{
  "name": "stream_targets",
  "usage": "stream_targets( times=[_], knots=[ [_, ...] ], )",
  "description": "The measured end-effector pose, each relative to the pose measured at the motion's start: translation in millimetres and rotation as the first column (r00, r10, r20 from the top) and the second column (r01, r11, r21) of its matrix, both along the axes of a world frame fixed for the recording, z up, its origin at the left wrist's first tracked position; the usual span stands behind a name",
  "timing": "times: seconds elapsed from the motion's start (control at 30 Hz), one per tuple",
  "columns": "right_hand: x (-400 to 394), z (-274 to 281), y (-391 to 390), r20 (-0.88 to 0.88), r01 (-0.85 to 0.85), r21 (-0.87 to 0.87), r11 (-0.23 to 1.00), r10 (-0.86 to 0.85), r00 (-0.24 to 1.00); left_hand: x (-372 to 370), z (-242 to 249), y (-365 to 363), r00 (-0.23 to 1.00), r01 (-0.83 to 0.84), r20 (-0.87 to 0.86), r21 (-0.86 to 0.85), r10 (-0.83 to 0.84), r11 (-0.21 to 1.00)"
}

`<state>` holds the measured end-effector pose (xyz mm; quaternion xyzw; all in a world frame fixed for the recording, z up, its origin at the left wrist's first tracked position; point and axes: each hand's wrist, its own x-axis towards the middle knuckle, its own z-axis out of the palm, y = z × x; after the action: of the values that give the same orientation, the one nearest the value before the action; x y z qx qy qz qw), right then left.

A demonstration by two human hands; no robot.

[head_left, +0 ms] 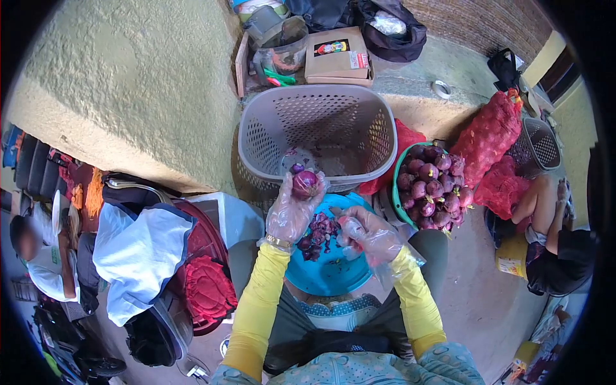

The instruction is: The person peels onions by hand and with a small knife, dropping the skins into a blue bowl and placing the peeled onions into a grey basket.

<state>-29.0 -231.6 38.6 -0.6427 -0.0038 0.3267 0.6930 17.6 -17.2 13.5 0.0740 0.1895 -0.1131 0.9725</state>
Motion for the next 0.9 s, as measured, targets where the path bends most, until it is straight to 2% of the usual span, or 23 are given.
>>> stream_targets(
  times=[0.03,0.1,0.13,0.17,0.2,0.23,0.27,0.3,0.33,0.4,0.43,0.5,0.6,0.77,0.87,0.9],
  knots=[
    [2,5,3,-0.002,-0.002,-0.001,1.000,0.002,1.000,-1,-1,1,1.000,-0.002,-0.002,-0.001,0.002,1.000],
    [11,14,8,0.231,0.088,-0.193,0.977,-0.042,0.972,-3,-4,5,0.999,0.040,0.027,-0.011,-0.040,0.999],
    [20,18,8,0.233,0.085,-0.194,0.977,-0.039,0.972,-4,-8,7,0.999,0.037,0.028,-0.012,-0.037,0.999],
    [30,22,8,0.534,0.144,-0.305,0.941,0.044,0.844,-6,-14,9,0.996,0.088,0.026,-0.056,-0.087,0.995],
    [39,27,7,0.763,0.235,-0.383,0.893,0.162,0.626,-6,-17,10,0.990,0.139,0.026,-0.099,-0.137,0.985],
    [43,34,8,0.779,0.269,-0.419,0.867,0.191,0.597,-7,-17,8,0.991,0.137,0.026,-0.101,-0.135,0.985],
    [49,41,8,0.778,0.267,-0.421,0.867,0.194,0.597,-7,-17,6,0.980,0.200,0.012,-0.138,-0.201,0.970],
    [55,49,9,0.679,0.173,-0.495,0.852,0.254,0.689,-7,-17,4,0.964,0.261,0.005,-0.174,-0.264,0.949],
    [60,54,10,0.567,0.073,-0.553,0.830,0.312,0.762,-6,-18,4,0.965,0.258,0.011,-0.174,-0.260,0.950],
    [57,37,11,0.577,0.042,-0.524,0.850,0.318,0.752,-9,-22,3,0.963,0.266,-0.048,0.053,-0.263,0.963],
    [53,27,13,0.630,0.104,-0.509,0.854,0.288,0.721,-9,-17,-2,0.959,0.273,0.044,0.110,-0.279,0.956],
    [53,18,16,0.680,0.189,-0.503,0.843,0.251,0.689,-10,-1,-6,0.954,0.283,0.058,0.148,-0.294,0.948],
    [55,24,14,0.663,0.214,-0.599,0.772,0.328,0.673,-10,1,-12,0.955,0.277,0.058,0.186,-0.292,0.943],
    [63,7,13,0.655,0.226,-0.654,0.722,0.392,0.646,-4,-22,-5,0.953,0.292,0.010,0.219,-0.301,0.931],
    [62,7,14,0.637,0.221,-0.689,0.691,0.431,0.639,-7,-27,-5,0.933,0.321,0.103,0.187,-0.344,0.928],
    [62,8,14,0.633,0.224,-0.696,0.682,0.437,0.639,-11,-16,-12,0.957,0.214,0.106,0.380,-0.272,0.900]
  ],
)
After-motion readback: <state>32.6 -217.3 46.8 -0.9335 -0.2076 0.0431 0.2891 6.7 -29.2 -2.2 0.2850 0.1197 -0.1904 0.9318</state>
